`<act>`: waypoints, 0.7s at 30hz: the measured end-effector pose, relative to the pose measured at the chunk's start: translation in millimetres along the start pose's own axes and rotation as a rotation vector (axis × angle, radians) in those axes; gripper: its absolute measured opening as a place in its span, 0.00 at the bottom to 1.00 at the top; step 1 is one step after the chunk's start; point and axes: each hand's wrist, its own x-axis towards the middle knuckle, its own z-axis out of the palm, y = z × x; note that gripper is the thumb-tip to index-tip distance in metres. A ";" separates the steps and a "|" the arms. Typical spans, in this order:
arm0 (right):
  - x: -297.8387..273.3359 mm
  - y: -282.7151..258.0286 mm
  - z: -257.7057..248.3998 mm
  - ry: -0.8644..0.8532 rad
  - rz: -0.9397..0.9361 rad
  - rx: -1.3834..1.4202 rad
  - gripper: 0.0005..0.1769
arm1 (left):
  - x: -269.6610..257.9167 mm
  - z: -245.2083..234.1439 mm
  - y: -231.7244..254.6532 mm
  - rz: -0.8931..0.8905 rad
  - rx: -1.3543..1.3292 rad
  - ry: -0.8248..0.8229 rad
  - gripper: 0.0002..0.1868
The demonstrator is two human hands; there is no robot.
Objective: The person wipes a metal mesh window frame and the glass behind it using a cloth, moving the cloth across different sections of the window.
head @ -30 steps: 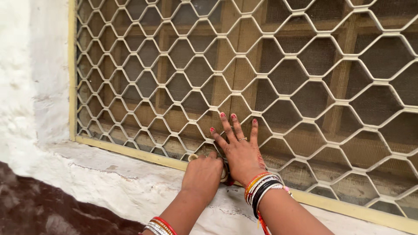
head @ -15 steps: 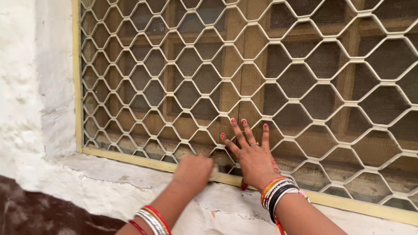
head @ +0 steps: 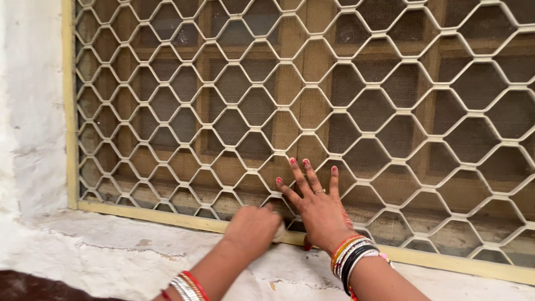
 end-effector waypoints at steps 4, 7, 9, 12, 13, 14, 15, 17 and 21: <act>-3.0 -2.4 -8.0 0.002 0.008 0.012 0.77 | -9.9 -10.8 -20.4 0.069 0.012 -0.002 0.08; -3.2 -1.2 -8.0 -0.003 0.007 0.022 0.76 | -7.3 -22.8 -16.2 0.101 0.039 -0.078 0.10; -1.9 -0.6 -6.5 -0.008 -0.002 0.027 0.75 | -4.4 -28.7 -9.2 0.119 0.047 -0.095 0.12; 0.5 -0.4 -3.0 0.004 0.006 0.019 0.73 | -1.9 -29.3 2.2 0.144 0.009 -0.020 0.13; 0.7 -0.3 -1.5 0.035 0.001 0.016 0.72 | -3.0 -27.1 5.4 0.144 -0.005 0.003 0.11; 0.7 0.1 -0.3 0.065 -0.004 0.014 0.72 | -3.9 -24.9 6.4 0.142 -0.020 0.027 0.10; 0.3 0.3 0.7 0.096 -0.010 0.010 0.71 | -4.2 -23.2 5.0 0.119 -0.025 0.013 0.10; -0.3 -0.3 0.7 0.060 -0.004 0.029 0.71 | -5.7 -21.8 -2.4 0.074 -0.033 -0.014 0.10; -2.3 -0.3 -1.1 0.035 -0.002 0.043 0.72 | -11.6 -27.4 -17.3 0.052 0.030 -0.053 0.10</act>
